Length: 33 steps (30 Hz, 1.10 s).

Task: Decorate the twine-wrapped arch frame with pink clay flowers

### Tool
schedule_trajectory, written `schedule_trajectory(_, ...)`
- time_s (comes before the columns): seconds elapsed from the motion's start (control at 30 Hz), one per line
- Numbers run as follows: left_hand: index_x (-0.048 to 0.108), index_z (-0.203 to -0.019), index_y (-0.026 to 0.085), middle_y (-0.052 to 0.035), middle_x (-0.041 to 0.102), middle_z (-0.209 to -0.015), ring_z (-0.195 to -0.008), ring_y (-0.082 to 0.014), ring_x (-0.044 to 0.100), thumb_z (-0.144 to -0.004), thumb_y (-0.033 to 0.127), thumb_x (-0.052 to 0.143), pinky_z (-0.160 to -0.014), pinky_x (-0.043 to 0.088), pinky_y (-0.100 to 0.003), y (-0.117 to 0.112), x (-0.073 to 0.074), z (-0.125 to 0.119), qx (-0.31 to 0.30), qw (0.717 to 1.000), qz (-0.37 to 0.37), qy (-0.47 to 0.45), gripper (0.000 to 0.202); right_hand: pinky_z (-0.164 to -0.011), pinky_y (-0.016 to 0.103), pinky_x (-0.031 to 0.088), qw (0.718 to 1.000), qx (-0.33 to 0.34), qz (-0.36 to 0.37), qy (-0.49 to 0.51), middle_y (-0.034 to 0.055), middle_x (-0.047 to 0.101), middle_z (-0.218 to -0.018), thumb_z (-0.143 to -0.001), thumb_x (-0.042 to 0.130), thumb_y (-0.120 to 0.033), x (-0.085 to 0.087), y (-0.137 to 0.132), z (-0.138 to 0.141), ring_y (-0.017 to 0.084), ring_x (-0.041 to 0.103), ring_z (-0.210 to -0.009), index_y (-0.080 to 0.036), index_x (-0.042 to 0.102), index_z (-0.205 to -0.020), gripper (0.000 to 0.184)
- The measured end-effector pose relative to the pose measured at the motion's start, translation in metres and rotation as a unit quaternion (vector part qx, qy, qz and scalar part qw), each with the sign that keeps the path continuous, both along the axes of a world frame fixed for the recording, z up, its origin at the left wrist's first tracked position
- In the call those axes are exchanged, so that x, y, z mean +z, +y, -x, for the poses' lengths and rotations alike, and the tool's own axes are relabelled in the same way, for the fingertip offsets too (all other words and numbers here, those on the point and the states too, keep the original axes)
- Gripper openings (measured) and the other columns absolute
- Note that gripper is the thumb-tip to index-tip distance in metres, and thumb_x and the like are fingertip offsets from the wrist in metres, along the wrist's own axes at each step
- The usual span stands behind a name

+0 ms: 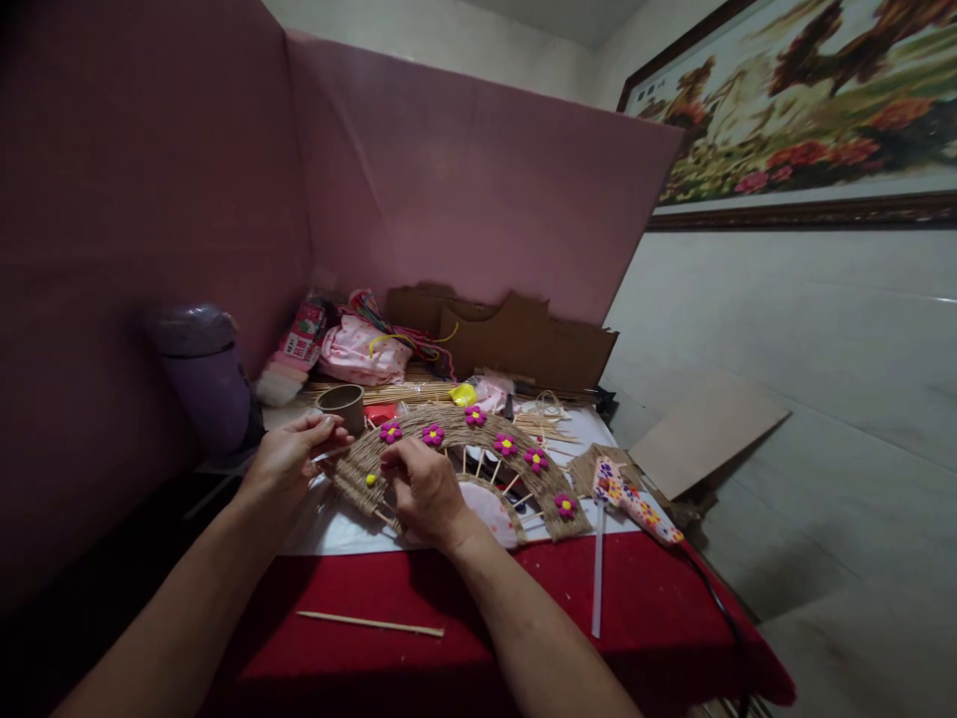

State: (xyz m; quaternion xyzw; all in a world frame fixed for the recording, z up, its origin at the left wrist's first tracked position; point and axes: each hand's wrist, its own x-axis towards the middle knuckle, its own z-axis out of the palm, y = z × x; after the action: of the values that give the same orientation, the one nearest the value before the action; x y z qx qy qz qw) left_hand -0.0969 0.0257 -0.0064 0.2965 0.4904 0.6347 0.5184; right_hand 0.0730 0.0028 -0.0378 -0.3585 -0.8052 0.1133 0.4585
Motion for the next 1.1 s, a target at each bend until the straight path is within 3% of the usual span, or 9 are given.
schedule_trajectory(0.2, 0.061, -0.066, 0.011, -0.0013, 0.061, -0.051, -0.048, -0.0128, 0.057, -0.058, 0.016, 0.067, -0.048, 0.041, -0.022, 0.0014, -0.0015, 0.0003, 0.001, 1.0, 0.0, -0.006, 0.011, -0.066, 0.024, 0.042, 0.998, 0.005, -0.024, -0.056, 0.003, 0.061, -0.08, -0.077, 0.055, -0.007, -0.001, -0.0007, -0.0005, 0.015, 0.056, -0.073, -0.018, 0.062, -0.082, 0.015)
schedule_trajectory(0.87, 0.059, -0.063, 0.011, -0.0009, 0.059, -0.047, -0.043, -0.0113, 0.054, -0.057, 0.014, 0.064, -0.044, 0.036, -0.02, -0.0025, 0.0031, -0.0031, -0.002, 1.0, 0.001, -0.004, 0.008, -0.064, 0.024, 0.041, 0.996, 0.0, -0.041, -0.085, 0.0031, 0.062, -0.08, -0.073, 0.059, -0.009, -0.0008, 0.0001, 0.0005, 0.015, 0.056, -0.072, -0.019, 0.069, -0.079, 0.015)
schedule_trajectory(1.1, 0.059, -0.063, 0.012, -0.0008, 0.06, -0.048, -0.044, -0.012, 0.055, -0.057, 0.015, 0.064, -0.044, 0.037, -0.021, -0.0041, 0.0044, -0.0029, -0.005, 1.0, 0.003, -0.006, 0.009, -0.068, 0.026, 0.044, 0.996, -0.009, -0.063, -0.063, 0.0055, 0.063, -0.086, -0.072, 0.052, -0.005, 0.0007, 0.0004, -0.0048, 0.016, 0.057, -0.077, -0.018, 0.069, -0.099, 0.034)
